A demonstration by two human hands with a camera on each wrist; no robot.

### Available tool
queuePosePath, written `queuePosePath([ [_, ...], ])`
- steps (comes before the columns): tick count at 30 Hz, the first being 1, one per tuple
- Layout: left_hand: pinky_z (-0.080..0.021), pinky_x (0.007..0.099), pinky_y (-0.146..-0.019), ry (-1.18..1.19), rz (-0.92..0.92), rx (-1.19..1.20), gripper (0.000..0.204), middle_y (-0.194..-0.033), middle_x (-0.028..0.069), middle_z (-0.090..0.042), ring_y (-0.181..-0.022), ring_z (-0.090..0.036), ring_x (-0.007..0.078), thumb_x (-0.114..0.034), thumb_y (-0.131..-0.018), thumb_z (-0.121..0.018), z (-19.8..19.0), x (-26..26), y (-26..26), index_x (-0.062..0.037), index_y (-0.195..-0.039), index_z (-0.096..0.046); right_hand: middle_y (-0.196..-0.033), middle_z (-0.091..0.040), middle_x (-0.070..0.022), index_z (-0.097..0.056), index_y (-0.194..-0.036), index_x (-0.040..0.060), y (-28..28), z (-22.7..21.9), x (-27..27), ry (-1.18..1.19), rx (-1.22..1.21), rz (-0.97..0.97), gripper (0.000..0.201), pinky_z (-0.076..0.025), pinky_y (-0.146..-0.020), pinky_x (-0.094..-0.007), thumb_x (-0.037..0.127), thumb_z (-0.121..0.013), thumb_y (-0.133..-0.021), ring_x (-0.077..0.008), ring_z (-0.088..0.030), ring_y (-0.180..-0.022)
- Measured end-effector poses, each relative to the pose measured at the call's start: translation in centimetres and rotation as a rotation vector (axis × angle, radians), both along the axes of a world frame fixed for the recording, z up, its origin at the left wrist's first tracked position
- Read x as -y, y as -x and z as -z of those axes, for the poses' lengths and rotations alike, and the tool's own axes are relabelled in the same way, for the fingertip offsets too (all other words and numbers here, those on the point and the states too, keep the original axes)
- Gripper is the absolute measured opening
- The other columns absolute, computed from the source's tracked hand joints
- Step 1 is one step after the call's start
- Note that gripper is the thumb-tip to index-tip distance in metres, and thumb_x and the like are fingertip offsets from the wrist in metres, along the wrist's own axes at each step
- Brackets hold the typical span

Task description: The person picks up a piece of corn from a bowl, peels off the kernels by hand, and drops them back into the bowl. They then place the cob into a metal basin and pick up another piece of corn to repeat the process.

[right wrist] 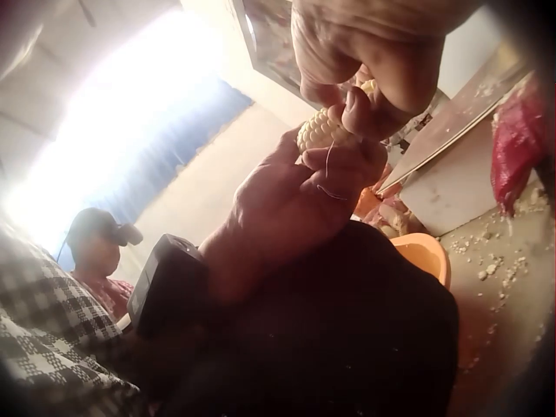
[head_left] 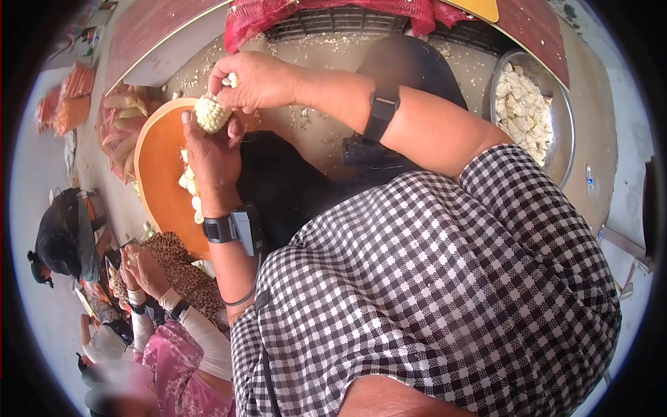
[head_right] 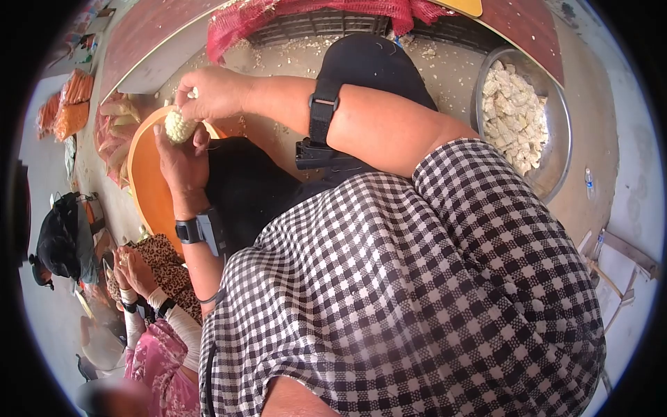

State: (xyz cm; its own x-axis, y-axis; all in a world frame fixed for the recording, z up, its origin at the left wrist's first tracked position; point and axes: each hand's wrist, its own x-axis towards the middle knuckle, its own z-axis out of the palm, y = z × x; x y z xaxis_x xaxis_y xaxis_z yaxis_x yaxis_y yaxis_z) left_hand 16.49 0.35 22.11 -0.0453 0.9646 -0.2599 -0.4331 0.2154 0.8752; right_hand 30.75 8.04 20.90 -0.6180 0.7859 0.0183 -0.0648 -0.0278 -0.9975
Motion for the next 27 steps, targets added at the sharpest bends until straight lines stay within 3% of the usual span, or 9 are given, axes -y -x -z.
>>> queuePosePath([
  [3,-0.035,0.0231,-0.051,-0.003,0.003,0.009,0.044,-0.086,0.0064,-0.056,-0.063,-0.047,0.0134,-0.042,-0.097,-0.034,0.2,-0.1,0.3,-0.0027,-0.108,-0.050,-0.077,-0.059,-0.0042,-0.059,-0.098,0.0024,0.4,0.3,-0.1,-0.062,-0.004,0.011,0.027,-0.048,-0.056,-0.0239,0.020,-0.066,-0.079,-0.0096,-0.055,-0.062],
  [16,-0.038,0.0265,-0.060,0.080,-0.104,-0.053,0.035,-0.087,0.0065,-0.057,-0.067,-0.048,0.0152,-0.034,-0.094,-0.037,0.5,0.4,-0.5,-0.0048,-0.107,-0.053,-0.076,-0.058,-0.0058,-0.058,-0.101,0.0021,-0.2,0.3,0.3,0.077,0.083,-0.089,0.030,-0.050,-0.057,-0.0257,0.024,-0.063,-0.082,-0.0113,-0.056,-0.067],
  [24,-0.038,0.0266,-0.060,0.056,-0.051,-0.141,0.037,-0.086,0.0058,-0.056,-0.068,-0.047,0.0149,-0.032,-0.093,-0.039,0.1,0.1,-0.7,-0.0026,-0.110,-0.053,-0.080,-0.058,-0.0079,-0.058,-0.102,0.0015,-0.3,0.5,-0.1,0.001,0.133,-0.089,0.028,-0.052,-0.058,-0.0269,0.023,-0.059,-0.085,-0.0128,-0.057,-0.068],
  [27,-0.038,0.0267,-0.061,0.065,-0.090,-0.104,0.040,-0.086,0.0057,-0.056,-0.068,-0.048,0.0150,-0.033,-0.092,-0.039,0.4,0.2,-0.5,-0.0019,-0.114,-0.052,-0.077,-0.056,-0.0067,-0.058,-0.103,0.0017,-0.1,0.0,0.1,0.084,0.110,-0.086,0.029,-0.050,-0.056,-0.0259,0.026,-0.057,-0.087,-0.0121,-0.055,-0.066],
])
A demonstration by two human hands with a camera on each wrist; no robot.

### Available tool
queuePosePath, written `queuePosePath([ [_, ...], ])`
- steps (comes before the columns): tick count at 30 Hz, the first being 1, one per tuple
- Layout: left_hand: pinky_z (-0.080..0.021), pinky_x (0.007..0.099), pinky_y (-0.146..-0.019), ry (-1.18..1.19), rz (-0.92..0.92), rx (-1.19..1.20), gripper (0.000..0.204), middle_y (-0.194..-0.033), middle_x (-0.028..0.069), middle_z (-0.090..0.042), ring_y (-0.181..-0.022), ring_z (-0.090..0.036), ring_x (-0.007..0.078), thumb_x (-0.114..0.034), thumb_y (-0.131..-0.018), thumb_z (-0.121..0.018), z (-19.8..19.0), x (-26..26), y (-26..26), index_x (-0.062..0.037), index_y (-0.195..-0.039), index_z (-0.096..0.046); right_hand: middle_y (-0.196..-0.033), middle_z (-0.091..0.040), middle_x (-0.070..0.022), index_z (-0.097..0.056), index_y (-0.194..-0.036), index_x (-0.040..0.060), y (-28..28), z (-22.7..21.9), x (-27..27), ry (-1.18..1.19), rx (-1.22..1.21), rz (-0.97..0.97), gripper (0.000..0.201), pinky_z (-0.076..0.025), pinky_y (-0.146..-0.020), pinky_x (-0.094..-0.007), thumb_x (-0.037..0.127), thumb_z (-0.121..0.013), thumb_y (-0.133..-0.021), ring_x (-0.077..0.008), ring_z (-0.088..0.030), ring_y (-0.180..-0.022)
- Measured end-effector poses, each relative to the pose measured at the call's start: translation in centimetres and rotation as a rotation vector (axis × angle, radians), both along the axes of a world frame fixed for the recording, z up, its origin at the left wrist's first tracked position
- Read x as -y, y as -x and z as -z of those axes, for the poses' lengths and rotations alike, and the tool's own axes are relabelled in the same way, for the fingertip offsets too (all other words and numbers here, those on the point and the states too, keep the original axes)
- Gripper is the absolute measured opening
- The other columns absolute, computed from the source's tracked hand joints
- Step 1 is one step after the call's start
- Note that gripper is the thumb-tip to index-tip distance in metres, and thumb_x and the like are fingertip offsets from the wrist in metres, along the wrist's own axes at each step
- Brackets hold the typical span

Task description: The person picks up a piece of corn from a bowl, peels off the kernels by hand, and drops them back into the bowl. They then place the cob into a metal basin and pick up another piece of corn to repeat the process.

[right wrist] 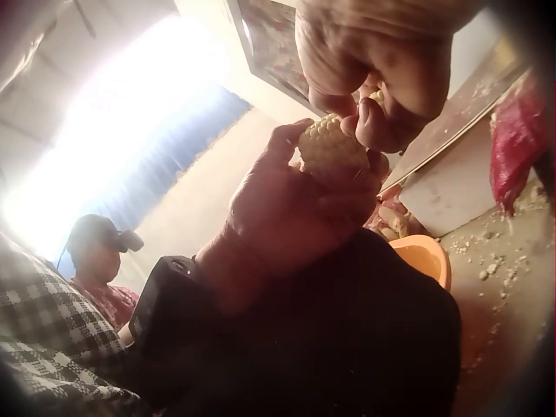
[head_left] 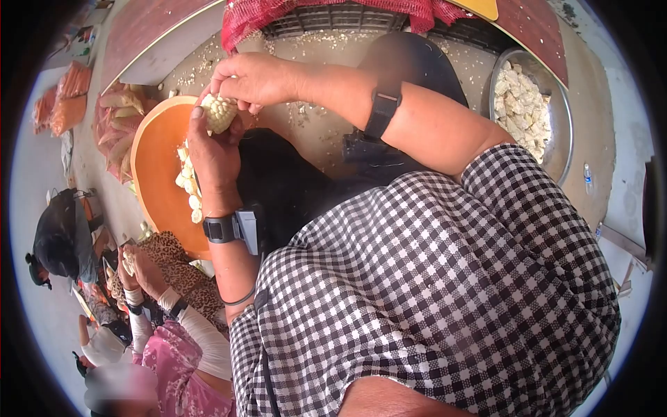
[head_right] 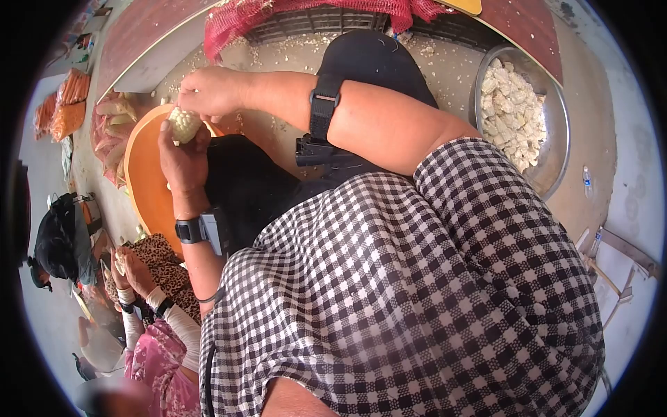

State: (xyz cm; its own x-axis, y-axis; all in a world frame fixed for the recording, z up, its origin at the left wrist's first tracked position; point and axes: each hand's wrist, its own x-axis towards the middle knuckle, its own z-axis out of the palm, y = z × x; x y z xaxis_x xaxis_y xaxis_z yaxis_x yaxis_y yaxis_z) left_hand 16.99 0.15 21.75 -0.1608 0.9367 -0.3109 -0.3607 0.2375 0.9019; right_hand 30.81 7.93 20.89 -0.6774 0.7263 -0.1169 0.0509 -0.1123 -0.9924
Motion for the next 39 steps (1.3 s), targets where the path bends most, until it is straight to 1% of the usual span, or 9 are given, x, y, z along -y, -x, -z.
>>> queuePosePath([
  [6,-0.041,0.0234,-0.060,-0.050,-0.015,0.028,0.048,-0.097,0.0056,-0.057,-0.073,-0.051,0.0124,-0.032,-0.090,-0.041,-0.1,0.3,-0.1,-0.0026,-0.127,-0.046,-0.077,-0.053,-0.0033,-0.058,-0.102,0.0014,0.4,0.9,-0.1,0.194,-0.176,-0.023,0.033,-0.044,-0.053,-0.0230,0.032,-0.059,-0.088,-0.0100,-0.049,-0.066],
  [13,-0.040,0.0260,-0.069,-0.187,0.124,-0.019,0.053,-0.108,0.0065,-0.053,-0.087,-0.050,0.0143,-0.026,-0.087,-0.045,-0.4,0.2,0.4,-0.0036,-0.134,-0.039,-0.080,-0.053,-0.0040,-0.059,-0.097,0.0017,0.1,0.7,-0.3,0.214,-0.138,-0.055,0.027,-0.043,-0.058,-0.0209,0.027,-0.061,-0.087,-0.0094,-0.048,-0.070],
  [18,-0.041,0.0265,-0.073,-0.194,0.060,-0.040,0.052,-0.109,0.0090,-0.053,-0.089,-0.052,0.0158,-0.023,-0.085,-0.044,-0.9,0.2,-0.5,-0.0042,-0.133,-0.040,-0.078,-0.054,-0.0025,-0.059,-0.096,0.0018,0.5,1.1,-0.7,0.246,-0.152,-0.059,0.027,-0.043,-0.058,-0.0219,0.027,-0.061,-0.086,-0.0092,-0.049,-0.068],
  [21,-0.043,0.0283,-0.077,-0.203,0.082,-0.088,0.050,-0.109,0.0103,-0.053,-0.092,-0.054,0.0170,-0.018,-0.084,-0.043,-0.5,0.3,-0.1,-0.0042,-0.132,-0.041,-0.078,-0.056,-0.0033,-0.059,-0.096,0.0010,0.2,0.3,-0.4,0.038,-0.006,-0.063,0.029,-0.043,-0.057,-0.0231,0.029,-0.061,-0.086,-0.0095,-0.050,-0.068],
  [25,-0.045,0.0292,-0.082,-0.221,0.080,-0.152,0.048,-0.113,0.0111,-0.053,-0.098,-0.055,0.0165,-0.009,-0.084,-0.042,-0.8,0.4,-0.6,-0.0038,-0.132,-0.040,-0.078,-0.057,-0.0042,-0.058,-0.096,0.0007,0.3,0.7,-0.5,0.037,-0.021,-0.065,0.031,-0.044,-0.055,-0.0239,0.029,-0.061,-0.084,-0.0102,-0.051,-0.068],
  [27,-0.045,0.0282,-0.083,-0.252,0.072,-0.341,0.048,-0.113,0.0108,-0.053,-0.098,-0.055,0.0157,-0.005,-0.085,-0.043,-1.1,0.8,-1.2,-0.0031,-0.132,-0.040,-0.078,-0.056,-0.0046,-0.058,-0.096,0.0007,0.0,0.7,-0.2,0.113,-0.087,-0.066,0.031,-0.044,-0.055,-0.0240,0.029,-0.060,-0.084,-0.0105,-0.051,-0.067],
  [29,-0.045,0.0268,-0.083,-0.263,0.079,-0.344,0.047,-0.113,0.0105,-0.054,-0.097,-0.055,0.0147,-0.002,-0.085,-0.044,-1.0,1.0,-1.4,-0.0024,-0.132,-0.041,-0.078,-0.056,-0.0052,-0.058,-0.096,0.0007,-0.1,0.7,0.0,0.115,-0.078,-0.065,0.031,-0.044,-0.055,-0.0239,0.029,-0.059,-0.085,-0.0107,-0.051,-0.068],
  [31,-0.045,0.0251,-0.082,-0.249,0.106,-0.163,0.047,-0.112,0.0099,-0.054,-0.096,-0.055,0.0137,-0.001,-0.085,-0.046,-1.0,1.2,-1.4,-0.0016,-0.132,-0.041,-0.078,-0.056,-0.0056,-0.058,-0.096,0.0004,-0.1,0.9,0.0,0.115,-0.073,-0.067,0.030,-0.044,-0.055,-0.0239,0.029,-0.058,-0.085,-0.0111,-0.052,-0.068],
  [39,-0.045,0.0248,-0.083,-0.252,0.133,-0.256,0.045,-0.112,0.0097,-0.054,-0.097,-0.055,0.0138,-0.001,-0.086,-0.046,-1.2,0.9,-1.6,-0.0005,-0.131,-0.043,-0.079,-0.059,-0.0081,-0.058,-0.099,-0.0001,-0.4,0.5,-0.3,-0.031,0.058,-0.045,0.028,-0.049,-0.058,-0.0261,0.023,-0.053,-0.085,-0.0137,-0.057,-0.071],
])
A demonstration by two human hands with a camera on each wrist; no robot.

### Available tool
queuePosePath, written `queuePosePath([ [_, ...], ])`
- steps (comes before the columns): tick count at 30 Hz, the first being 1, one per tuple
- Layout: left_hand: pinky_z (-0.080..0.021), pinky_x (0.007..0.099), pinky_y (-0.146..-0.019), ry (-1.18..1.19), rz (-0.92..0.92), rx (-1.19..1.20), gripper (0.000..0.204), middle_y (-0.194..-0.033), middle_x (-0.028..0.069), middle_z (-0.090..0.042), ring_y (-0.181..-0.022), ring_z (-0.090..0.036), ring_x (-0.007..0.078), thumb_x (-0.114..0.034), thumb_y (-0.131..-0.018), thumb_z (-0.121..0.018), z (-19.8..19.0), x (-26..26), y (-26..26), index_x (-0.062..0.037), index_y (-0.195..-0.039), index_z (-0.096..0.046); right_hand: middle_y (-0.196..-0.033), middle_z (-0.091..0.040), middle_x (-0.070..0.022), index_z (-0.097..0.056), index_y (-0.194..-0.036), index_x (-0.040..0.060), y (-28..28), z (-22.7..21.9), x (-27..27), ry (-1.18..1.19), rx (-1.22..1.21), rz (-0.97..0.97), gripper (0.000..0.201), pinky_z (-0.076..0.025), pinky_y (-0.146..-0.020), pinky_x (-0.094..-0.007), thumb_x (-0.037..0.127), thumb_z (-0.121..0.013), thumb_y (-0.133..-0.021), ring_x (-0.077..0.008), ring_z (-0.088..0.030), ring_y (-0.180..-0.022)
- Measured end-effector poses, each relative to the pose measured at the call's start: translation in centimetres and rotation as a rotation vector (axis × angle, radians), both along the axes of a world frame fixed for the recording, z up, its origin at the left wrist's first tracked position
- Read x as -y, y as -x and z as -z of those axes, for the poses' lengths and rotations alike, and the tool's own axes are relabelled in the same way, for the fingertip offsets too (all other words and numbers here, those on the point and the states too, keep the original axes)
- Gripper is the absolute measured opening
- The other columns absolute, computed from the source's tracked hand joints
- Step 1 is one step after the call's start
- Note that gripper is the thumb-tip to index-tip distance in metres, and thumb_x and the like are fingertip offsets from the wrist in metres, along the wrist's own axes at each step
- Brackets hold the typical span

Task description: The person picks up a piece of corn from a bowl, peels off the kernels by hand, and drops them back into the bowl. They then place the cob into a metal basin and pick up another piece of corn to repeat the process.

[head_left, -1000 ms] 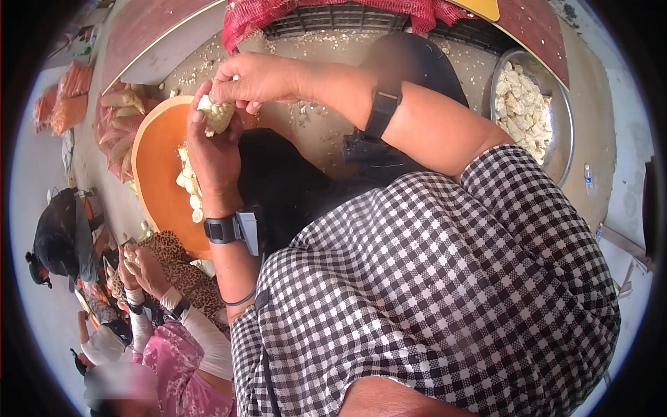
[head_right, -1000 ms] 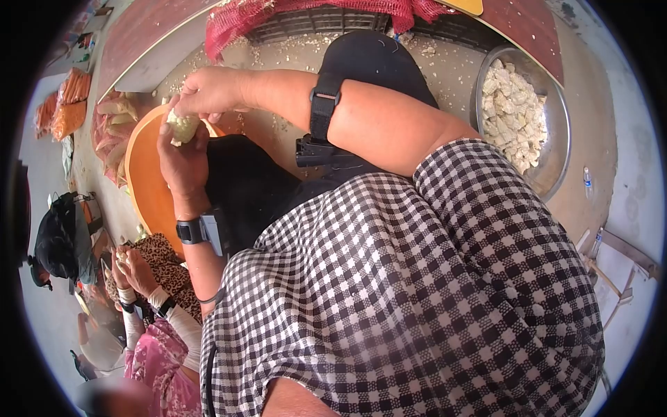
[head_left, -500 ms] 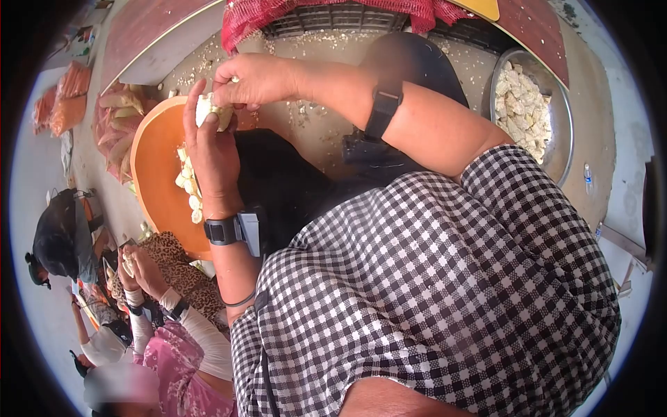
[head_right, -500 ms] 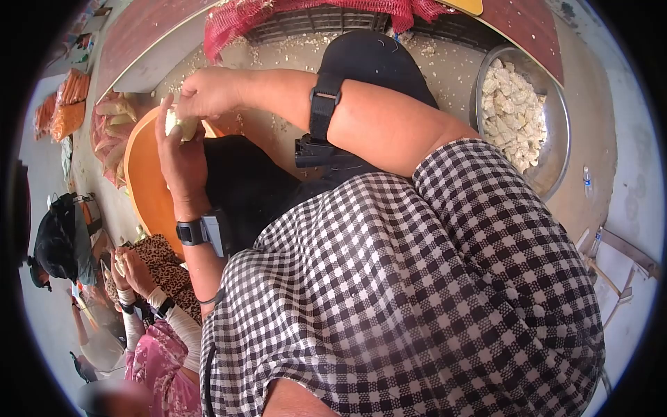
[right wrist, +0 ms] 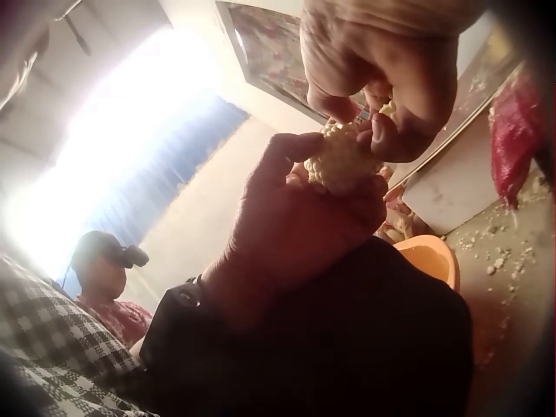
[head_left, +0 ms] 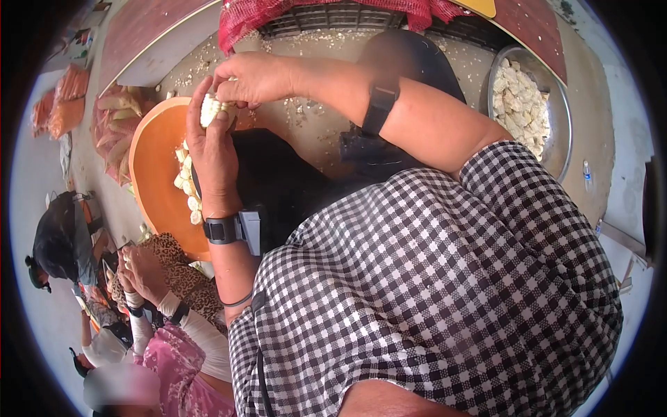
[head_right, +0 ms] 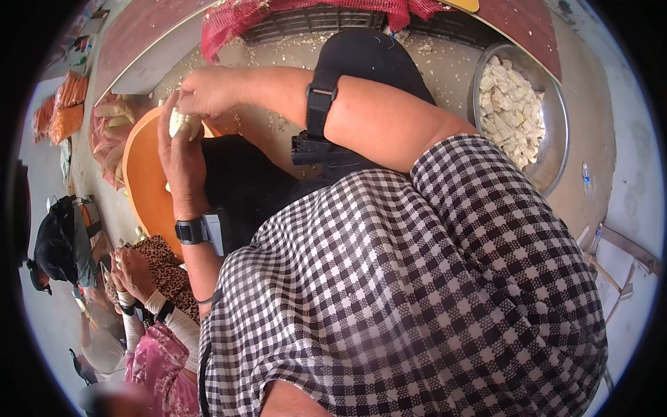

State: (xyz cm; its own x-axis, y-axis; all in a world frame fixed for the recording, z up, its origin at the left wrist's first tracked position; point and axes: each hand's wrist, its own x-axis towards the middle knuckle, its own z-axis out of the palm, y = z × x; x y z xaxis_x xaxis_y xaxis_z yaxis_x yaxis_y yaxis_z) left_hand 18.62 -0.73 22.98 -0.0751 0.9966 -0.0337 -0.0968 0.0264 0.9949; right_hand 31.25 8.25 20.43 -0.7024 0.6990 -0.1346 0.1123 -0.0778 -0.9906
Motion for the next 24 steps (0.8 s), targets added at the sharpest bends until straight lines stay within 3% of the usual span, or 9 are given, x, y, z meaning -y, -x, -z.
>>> queuePosePath([
  [9,-0.044,0.0233,-0.080,-0.013,-0.019,-0.003,0.046,-0.111,0.0085,-0.054,-0.093,-0.054,0.0118,-0.002,-0.087,-0.046,0.3,0.3,-0.2,-0.0010,-0.133,-0.041,-0.081,-0.059,-0.0087,-0.057,-0.103,-0.0005,0.3,0.3,0.3,-0.061,0.037,0.012,0.034,-0.050,-0.058,-0.0274,0.031,-0.055,-0.089,-0.0139,-0.057,-0.072],
  [12,-0.043,0.0227,-0.078,-0.011,-0.001,0.000,0.046,-0.109,0.0076,-0.054,-0.090,-0.053,0.0103,-0.001,-0.087,-0.046,0.4,0.5,-0.1,-0.0009,-0.133,-0.040,-0.081,-0.058,-0.0081,-0.057,-0.104,-0.0004,0.3,0.6,0.3,0.047,-0.053,-0.001,0.032,-0.049,-0.059,-0.0269,0.027,-0.054,-0.089,-0.0136,-0.056,-0.070],
  [19,-0.044,0.0231,-0.078,0.017,-0.023,0.000,0.047,-0.111,0.0085,-0.053,-0.092,-0.054,0.0113,0.000,-0.087,-0.045,0.1,0.0,-0.3,-0.0008,-0.133,-0.039,-0.079,-0.058,-0.0079,-0.056,-0.102,-0.0008,0.1,0.1,0.1,0.031,-0.008,0.021,0.028,-0.049,-0.059,-0.0269,0.022,-0.054,-0.087,-0.0137,-0.056,-0.069],
  [24,-0.045,0.0267,-0.079,0.039,-0.046,0.036,0.046,-0.115,0.0092,-0.053,-0.096,-0.055,0.0142,-0.011,-0.089,-0.045,0.4,-0.3,0.5,-0.0005,-0.132,-0.039,-0.084,-0.061,-0.0090,-0.057,-0.101,0.0010,-0.1,-1.2,0.5,-0.079,0.005,0.054,0.026,-0.050,-0.059,-0.0273,0.019,-0.056,-0.083,-0.0142,-0.059,-0.067],
])
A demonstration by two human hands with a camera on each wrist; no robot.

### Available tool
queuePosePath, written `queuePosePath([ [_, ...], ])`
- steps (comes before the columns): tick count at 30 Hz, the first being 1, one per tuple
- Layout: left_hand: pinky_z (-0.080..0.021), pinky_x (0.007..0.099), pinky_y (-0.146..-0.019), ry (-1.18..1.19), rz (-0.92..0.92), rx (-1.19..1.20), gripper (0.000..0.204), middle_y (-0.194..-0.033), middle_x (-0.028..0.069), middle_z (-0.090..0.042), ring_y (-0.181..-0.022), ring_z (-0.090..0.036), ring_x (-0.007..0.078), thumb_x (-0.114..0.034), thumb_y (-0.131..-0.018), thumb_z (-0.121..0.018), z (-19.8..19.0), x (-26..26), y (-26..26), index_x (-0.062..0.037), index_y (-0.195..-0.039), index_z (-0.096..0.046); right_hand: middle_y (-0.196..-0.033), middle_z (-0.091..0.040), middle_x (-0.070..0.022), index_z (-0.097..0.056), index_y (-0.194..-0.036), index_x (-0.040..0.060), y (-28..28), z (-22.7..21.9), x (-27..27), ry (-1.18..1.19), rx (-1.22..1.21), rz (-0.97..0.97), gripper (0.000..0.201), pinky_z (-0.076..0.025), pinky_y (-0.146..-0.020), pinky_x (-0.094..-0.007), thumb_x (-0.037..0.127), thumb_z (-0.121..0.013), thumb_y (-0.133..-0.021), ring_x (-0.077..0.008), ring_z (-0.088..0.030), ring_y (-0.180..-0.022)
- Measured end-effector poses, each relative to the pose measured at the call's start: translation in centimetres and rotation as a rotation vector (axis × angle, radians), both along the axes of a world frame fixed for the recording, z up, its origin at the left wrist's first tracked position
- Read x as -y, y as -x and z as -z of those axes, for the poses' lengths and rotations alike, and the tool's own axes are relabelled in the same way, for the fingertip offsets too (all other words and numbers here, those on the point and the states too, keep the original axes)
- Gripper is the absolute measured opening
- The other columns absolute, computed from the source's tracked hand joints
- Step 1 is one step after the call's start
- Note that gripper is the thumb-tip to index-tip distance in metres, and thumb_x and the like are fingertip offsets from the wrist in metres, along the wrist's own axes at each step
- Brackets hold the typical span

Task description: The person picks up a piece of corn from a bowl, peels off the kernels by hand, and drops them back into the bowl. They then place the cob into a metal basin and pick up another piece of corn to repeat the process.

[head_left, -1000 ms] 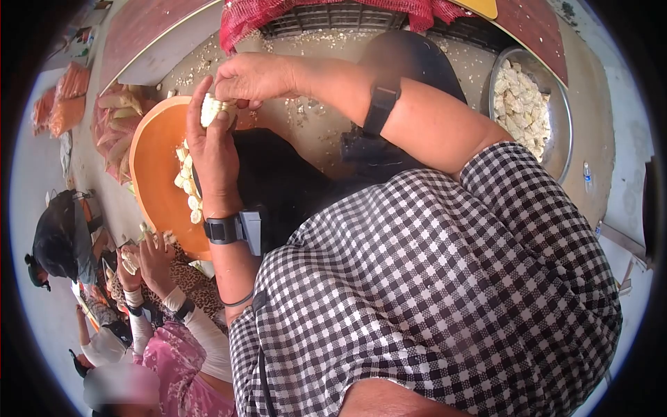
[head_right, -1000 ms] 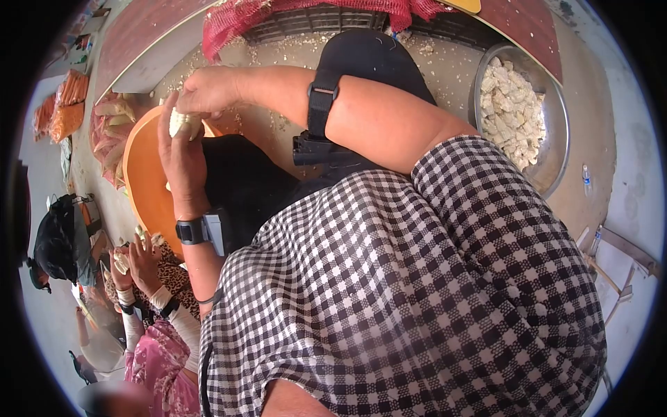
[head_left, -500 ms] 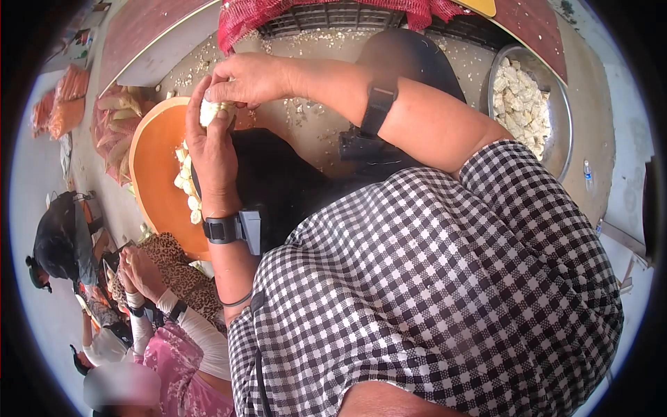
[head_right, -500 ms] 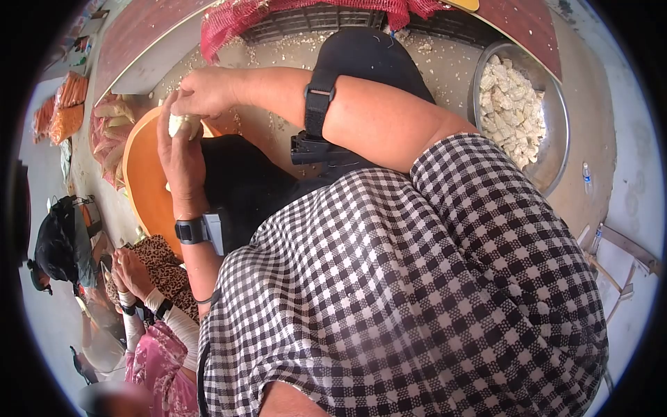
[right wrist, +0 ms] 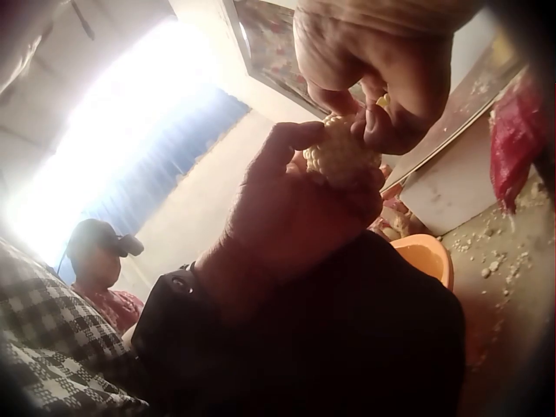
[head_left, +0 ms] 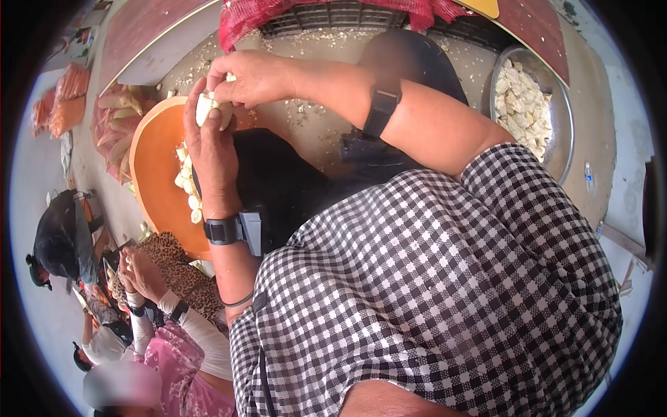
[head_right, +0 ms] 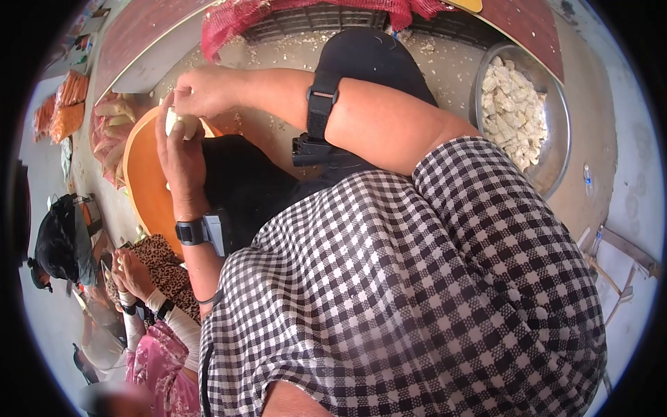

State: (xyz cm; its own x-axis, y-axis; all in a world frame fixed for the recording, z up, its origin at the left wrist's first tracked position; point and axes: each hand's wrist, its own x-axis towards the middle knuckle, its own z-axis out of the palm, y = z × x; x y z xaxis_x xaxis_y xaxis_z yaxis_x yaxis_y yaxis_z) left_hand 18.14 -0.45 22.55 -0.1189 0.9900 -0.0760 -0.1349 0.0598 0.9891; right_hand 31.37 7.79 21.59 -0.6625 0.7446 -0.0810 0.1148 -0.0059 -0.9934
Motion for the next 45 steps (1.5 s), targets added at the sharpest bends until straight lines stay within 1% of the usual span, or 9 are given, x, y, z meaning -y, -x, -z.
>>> queuePosePath([
  [4,-0.046,0.0278,-0.074,0.006,-0.023,0.034,0.048,-0.114,0.0090,-0.054,-0.093,-0.055,0.0156,-0.022,-0.089,-0.046,0.5,-0.1,0.7,0.0001,-0.131,-0.039,-0.088,-0.061,-0.0078,-0.058,-0.100,0.0041,0.5,0.8,-0.3,-0.120,-0.071,-0.026,0.024,-0.050,-0.062,-0.0287,0.016,-0.058,-0.079,-0.0145,-0.059,-0.067],
  [7,-0.037,0.0236,-0.062,0.052,-0.050,0.052,0.047,-0.092,0.0053,-0.054,-0.073,-0.048,0.0119,-0.025,-0.087,-0.046,0.8,0.2,0.8,-0.0010,-0.127,-0.043,-0.090,-0.061,-0.0077,-0.058,-0.098,0.0053,0.3,1.2,-0.3,-0.243,-0.106,-0.052,0.023,-0.049,-0.066,-0.0306,0.015,-0.059,-0.077,-0.0159,-0.060,-0.071],
  [12,-0.036,0.0233,-0.060,0.090,-0.038,0.084,0.041,-0.086,0.0039,-0.054,-0.071,-0.048,0.0108,-0.026,-0.087,-0.047,0.7,0.0,0.9,-0.0015,-0.120,-0.046,-0.089,-0.061,-0.0081,-0.057,-0.096,0.0060,0.8,2.2,-0.9,-0.511,-0.146,-0.056,0.020,-0.048,-0.071,-0.0331,0.015,-0.058,-0.077,-0.0184,-0.059,-0.079],
  [15,-0.036,0.0232,-0.060,0.105,-0.047,0.084,0.041,-0.088,0.0038,-0.054,-0.071,-0.049,0.0106,-0.026,-0.087,-0.047,0.6,-0.1,0.9,-0.0019,-0.121,-0.046,-0.088,-0.061,-0.0063,-0.057,-0.094,0.0070,0.4,1.6,-0.7,-0.417,-0.096,-0.067,0.018,-0.049,-0.067,-0.0315,0.016,-0.057,-0.079,-0.0168,-0.059,-0.076],
  [18,-0.037,0.0235,-0.061,0.096,-0.039,0.087,0.043,-0.090,0.0043,-0.054,-0.072,-0.049,0.0112,-0.026,-0.088,-0.047,0.7,-0.1,1.0,-0.0019,-0.124,-0.044,-0.088,-0.060,-0.0046,-0.057,-0.093,0.0074,0.4,0.7,-0.5,0.019,-0.072,-0.098,0.016,-0.049,-0.063,-0.0289,0.020,-0.057,-0.083,-0.0147,-0.057,-0.073],
  [21,-0.039,0.0242,-0.063,0.085,-0.043,0.073,0.047,-0.095,0.0053,-0.054,-0.075,-0.049,0.0124,-0.025,-0.088,-0.047,0.7,0.0,1.0,-0.0022,-0.128,-0.042,-0.087,-0.060,-0.0043,-0.057,-0.092,0.0072,0.5,0.7,-0.5,0.074,-0.116,-0.097,0.017,-0.049,-0.060,-0.0270,0.023,-0.056,-0.086,-0.0132,-0.057,-0.072],
  [24,-0.040,0.0252,-0.065,0.090,-0.059,0.057,0.049,-0.098,0.0064,-0.054,-0.078,-0.050,0.0136,-0.024,-0.087,-0.046,0.8,0.1,0.9,-0.0028,-0.131,-0.041,-0.087,-0.060,-0.0062,-0.056,-0.094,0.0065,0.5,0.8,-0.2,-0.105,-0.060,-0.089,0.020,-0.050,-0.060,-0.0276,0.026,-0.057,-0.088,-0.0136,-0.058,-0.071],
  [37,-0.042,0.0277,-0.069,0.095,-0.060,0.024,0.053,-0.101,0.0074,-0.053,-0.082,-0.051,0.0160,-0.025,-0.084,-0.046,0.8,0.3,0.7,-0.0024,-0.131,-0.040,-0.091,-0.059,-0.0057,-0.053,-0.095,0.0060,0.4,1.2,-0.5,-0.051,-0.043,-0.133,0.023,-0.050,-0.060,-0.0277,0.026,-0.060,-0.085,-0.0137,-0.059,-0.072],
  [45,-0.043,0.0287,-0.073,0.070,-0.047,-0.044,0.049,-0.107,0.0084,-0.052,-0.088,-0.051,0.0167,-0.021,-0.087,-0.046,0.9,0.6,0.5,-0.0009,-0.132,-0.039,-0.089,-0.058,-0.0060,-0.054,-0.092,0.0056,0.4,1.7,-0.4,0.063,-0.099,-0.153,0.023,-0.050,-0.062,-0.0277,0.027,-0.059,-0.086,-0.0136,-0.058,-0.071],
])
